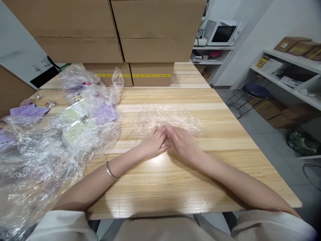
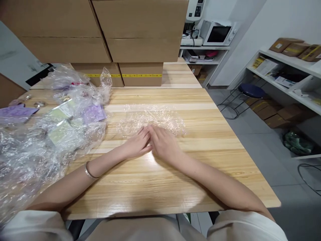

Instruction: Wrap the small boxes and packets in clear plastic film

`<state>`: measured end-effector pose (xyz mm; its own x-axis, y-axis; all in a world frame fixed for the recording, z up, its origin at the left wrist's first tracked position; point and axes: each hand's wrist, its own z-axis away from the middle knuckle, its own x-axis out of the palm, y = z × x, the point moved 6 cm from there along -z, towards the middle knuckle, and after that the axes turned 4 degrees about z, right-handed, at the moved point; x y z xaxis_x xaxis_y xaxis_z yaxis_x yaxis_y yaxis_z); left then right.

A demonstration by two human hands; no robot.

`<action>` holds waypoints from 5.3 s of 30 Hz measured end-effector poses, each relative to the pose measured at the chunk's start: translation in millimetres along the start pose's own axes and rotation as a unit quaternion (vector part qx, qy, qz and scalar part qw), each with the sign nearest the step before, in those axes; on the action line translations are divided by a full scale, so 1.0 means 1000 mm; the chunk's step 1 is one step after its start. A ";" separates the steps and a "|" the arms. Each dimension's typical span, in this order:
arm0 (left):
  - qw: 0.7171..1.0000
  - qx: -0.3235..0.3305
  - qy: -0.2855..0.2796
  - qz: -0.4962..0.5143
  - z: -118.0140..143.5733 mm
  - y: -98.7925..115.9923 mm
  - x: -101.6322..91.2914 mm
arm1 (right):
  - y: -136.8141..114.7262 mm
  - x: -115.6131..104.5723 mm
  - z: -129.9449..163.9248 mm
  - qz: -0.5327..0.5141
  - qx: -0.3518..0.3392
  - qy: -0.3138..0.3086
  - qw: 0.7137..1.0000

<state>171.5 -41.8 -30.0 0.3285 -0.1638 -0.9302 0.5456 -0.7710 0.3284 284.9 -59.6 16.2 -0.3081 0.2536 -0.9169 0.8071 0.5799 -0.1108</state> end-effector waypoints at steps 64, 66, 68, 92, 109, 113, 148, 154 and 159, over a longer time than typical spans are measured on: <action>0.986 -0.107 -0.127 -0.021 0.020 -0.048 -0.013 | 0.162 -0.030 0.074 -0.333 0.261 -0.196 0.885; 0.986 -0.107 -0.124 -0.024 0.021 -0.048 -0.013 | 0.160 -0.050 0.070 -0.215 0.254 -0.123 0.935; 0.986 -0.107 -0.124 -0.024 0.021 -0.048 -0.012 | 0.140 -0.067 0.061 -0.079 0.211 -0.013 0.974; 0.911 -0.237 -0.130 0.311 0.049 -0.107 -0.083 | 0.128 0.020 0.046 -0.243 0.088 -0.099 0.961; 0.975 -0.170 0.117 -0.086 0.025 -0.057 -0.080 | 0.125 -0.005 0.044 -0.039 0.146 0.057 0.987; 0.999 0.019 -0.033 0.014 0.021 -0.027 -0.057 | 0.088 -0.004 0.048 -0.100 -0.036 -0.054 0.993; 0.979 -0.180 0.072 -0.065 0.018 -0.023 -0.079 | 0.075 -0.002 0.033 0.036 0.072 0.026 0.996; 0.946 -0.299 -0.088 -0.084 0.029 -0.011 -0.038 | 0.043 0.035 0.026 -0.036 -0.006 -0.101 0.994; 0.949 -0.292 -0.001 -0.116 0.024 -0.021 -0.044 | 0.047 0.036 0.026 -0.042 0.000 -0.106 0.993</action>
<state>127.0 -33.8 -0.2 0.1456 -0.0326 -0.9888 0.9381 -0.3129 0.1485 324.2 -43.3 -32.3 -0.2608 0.0360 -0.9647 0.7830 0.5925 -0.1896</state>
